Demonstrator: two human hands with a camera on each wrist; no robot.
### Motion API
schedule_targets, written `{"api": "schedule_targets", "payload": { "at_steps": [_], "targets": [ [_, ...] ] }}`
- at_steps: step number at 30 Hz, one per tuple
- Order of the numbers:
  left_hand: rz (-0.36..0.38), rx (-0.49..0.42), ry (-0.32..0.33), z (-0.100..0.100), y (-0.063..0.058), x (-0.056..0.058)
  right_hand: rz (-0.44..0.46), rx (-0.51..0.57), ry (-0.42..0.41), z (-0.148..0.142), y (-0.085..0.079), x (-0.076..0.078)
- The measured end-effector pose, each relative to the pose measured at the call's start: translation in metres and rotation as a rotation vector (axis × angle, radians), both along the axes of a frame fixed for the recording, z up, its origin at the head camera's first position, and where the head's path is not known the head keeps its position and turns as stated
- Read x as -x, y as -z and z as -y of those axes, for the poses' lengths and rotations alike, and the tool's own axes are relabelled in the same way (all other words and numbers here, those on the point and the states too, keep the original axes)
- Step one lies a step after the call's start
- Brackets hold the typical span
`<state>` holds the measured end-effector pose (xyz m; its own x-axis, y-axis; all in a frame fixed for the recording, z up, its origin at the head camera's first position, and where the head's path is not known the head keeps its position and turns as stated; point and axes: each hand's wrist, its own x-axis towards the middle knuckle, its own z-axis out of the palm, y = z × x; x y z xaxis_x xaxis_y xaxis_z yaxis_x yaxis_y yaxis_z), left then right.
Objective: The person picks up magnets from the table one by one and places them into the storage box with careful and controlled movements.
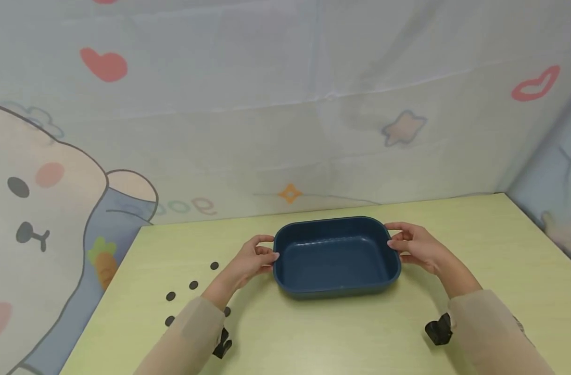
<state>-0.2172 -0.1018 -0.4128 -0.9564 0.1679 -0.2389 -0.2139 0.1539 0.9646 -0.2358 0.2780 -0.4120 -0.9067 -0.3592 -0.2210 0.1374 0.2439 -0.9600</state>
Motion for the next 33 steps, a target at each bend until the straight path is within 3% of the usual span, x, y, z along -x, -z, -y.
{"api": "schedule_targets", "payload": {
  "at_steps": [33],
  "targets": [
    [0.011, -0.006, 0.018, 0.006, 0.001, -0.027, 0.014, 0.038, -0.02, 0.0, 0.002, -0.025]
  ]
}}
